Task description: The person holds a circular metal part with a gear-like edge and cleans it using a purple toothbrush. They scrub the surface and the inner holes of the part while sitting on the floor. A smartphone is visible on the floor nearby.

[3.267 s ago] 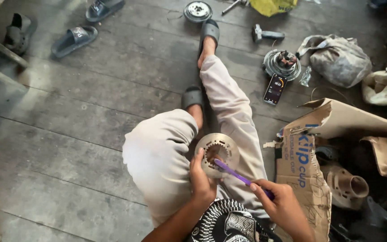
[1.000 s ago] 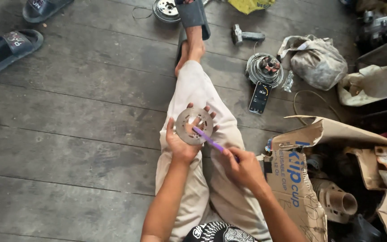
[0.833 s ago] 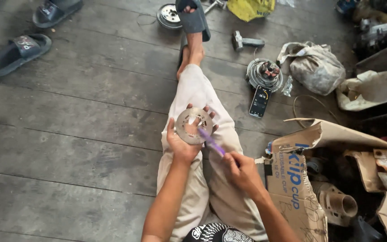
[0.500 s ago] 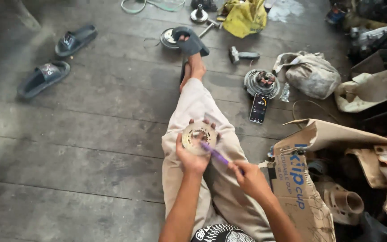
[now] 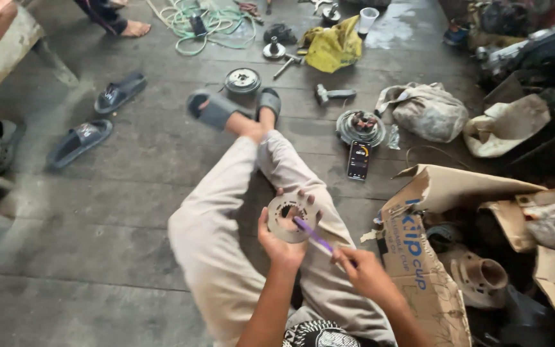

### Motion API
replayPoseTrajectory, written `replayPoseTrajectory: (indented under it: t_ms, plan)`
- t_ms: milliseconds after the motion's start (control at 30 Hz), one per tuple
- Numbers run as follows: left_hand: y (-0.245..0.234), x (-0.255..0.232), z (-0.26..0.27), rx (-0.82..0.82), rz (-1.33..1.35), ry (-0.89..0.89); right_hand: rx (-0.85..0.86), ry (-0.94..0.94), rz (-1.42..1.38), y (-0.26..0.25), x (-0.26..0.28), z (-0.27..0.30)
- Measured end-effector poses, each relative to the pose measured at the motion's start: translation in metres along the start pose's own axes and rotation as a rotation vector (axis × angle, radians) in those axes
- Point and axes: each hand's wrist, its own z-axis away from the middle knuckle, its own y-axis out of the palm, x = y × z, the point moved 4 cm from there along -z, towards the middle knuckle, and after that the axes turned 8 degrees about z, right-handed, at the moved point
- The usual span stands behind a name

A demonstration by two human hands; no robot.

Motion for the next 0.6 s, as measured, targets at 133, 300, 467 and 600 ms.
replayPoseTrajectory:
  t_ms: [133,300,467,600]
  plan:
    - [0.000,0.007,0.007,-0.026,-0.041,-0.014,-0.007,-0.067,-0.014,-0.017,0.009,0.016]
    - [-0.007,0.014,0.013,-0.032,-0.049,-0.078,0.000,-0.007,0.021,-0.035,0.011,0.031]
    - [0.019,0.018,0.030,-0.281,-0.138,0.069,0.007,-0.170,0.118,-0.052,0.031,0.045]
    - [0.020,0.018,0.030,-0.264,-0.131,0.056,0.015,-0.170,0.108,-0.052,0.037,0.058]
